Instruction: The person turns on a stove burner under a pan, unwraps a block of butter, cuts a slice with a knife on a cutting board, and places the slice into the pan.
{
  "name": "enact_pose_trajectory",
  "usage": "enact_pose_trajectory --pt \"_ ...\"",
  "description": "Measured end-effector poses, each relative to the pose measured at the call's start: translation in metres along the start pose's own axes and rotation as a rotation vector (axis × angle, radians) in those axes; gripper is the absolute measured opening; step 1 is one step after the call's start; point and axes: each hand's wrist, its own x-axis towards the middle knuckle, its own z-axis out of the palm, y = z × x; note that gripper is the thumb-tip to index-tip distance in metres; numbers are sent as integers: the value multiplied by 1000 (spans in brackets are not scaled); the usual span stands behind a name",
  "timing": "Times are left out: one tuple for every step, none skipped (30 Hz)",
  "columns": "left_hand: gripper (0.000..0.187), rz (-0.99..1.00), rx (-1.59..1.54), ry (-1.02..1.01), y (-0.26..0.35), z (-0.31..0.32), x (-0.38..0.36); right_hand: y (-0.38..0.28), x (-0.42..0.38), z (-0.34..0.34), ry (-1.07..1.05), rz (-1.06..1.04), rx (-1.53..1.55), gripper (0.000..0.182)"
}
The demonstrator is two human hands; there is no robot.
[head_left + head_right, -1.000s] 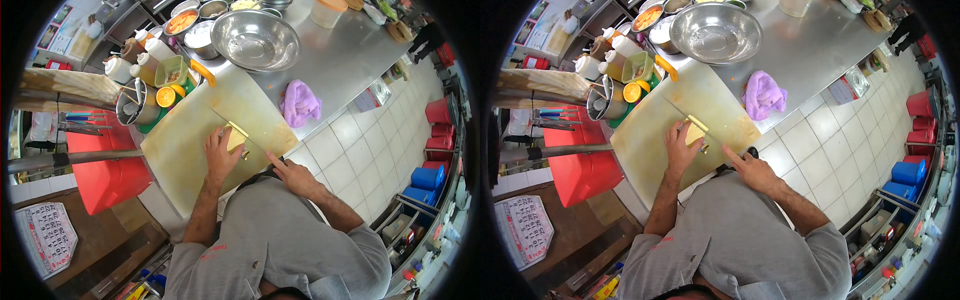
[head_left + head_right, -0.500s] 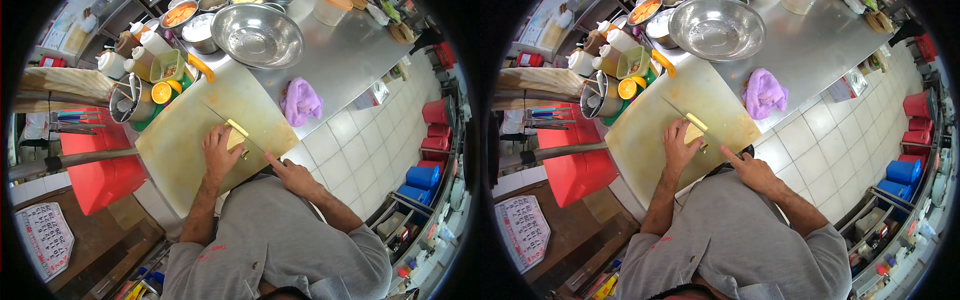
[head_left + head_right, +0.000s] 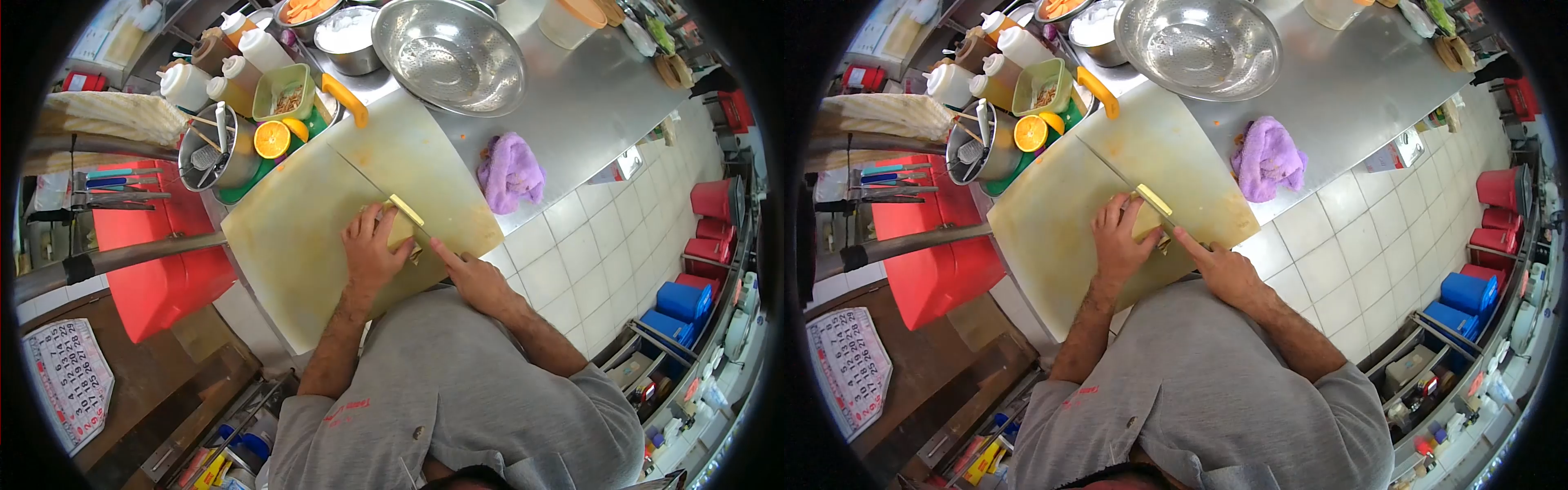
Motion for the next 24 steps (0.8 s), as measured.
enact_pose_trajectory --pt "58 4 1 5 0 0 0 -2 2 -1 -16 8 -8 57" --pt "58 3 0 5 -1 0 -1 -4 3 -2 -17 8 -9 57" --pt "58 2 -6 4 -1 0 -1 -5 5 -3 -34 23 -4 56" --pt "58 2 -12 2 -1 1 -1 -6 6 -3 -52 39 1 56" --pt "58 1 -13 3 -1 0 -1 -5 8 -2 -52 39 0 56" --pt "59 -3 -12 -2 0 0 -1 -3 10 1 -31 25 15 55" --pt "59 -8 -11 -7 0 0 -1 -2 11 2 -12 11 32 55" --pt "59 -9 -12 -8 0 0 -1 -2 12 2 -13 12 32 55" --pt "59 -11 -15 -8 -1 0 -1 -2 13 1 -7 0 51 54" --pt "60 -13 -18 -8 -1 0 -2 -2 14 0 -1 -11 71 53" --pt "60 -14 -18 -10 -1 1 -2 -2 15 0 -3 -9 72 53" --pt "59 -20 -32 -8 0 1 -2 -3 16 0 7 -16 95 52" --pt "59 -25 -45 -5 0 1 -2 -3 18 0 17 -24 117 51" --pt "59 -27 -44 -7 0 2 -3 -3 21 0 15 -24 118 51" --pt "58 -22 -40 8 -1 2 -3 -4 24 1 18 -26 142 51" --pt "58 -17 -37 21 -1 3 -3 -4 26 1 22 -26 167 51" --pt "58 -16 -37 19 -1 4 -4 -7 29 0 22 -24 169 51" --pt "58 -23 -50 6 -2 4 -2 -10 32 -5 10 -26 174 51" --pt "58 -30 -65 -12 -2 4 -3 -12 31 -7 -3 -24 182 51" --pt "58 -23 -67 -10 -2 5 -3 -11 30 -10 4 -21 182 51" --pt "58 -22 -79 -2 -2 6 -3 -10 29 -13 -21 -8 182 51" --pt "58 -22 -87 9 -3 6 -3 -10 29 -14 -47 0 184 52" --pt "58 -20 -77 16 -3 4 -3 -4 27 -11 -42 -13 185 52" --pt "63 -38 -69 -2 -2 3 -5 11 22 -4 36 -122 253 52"
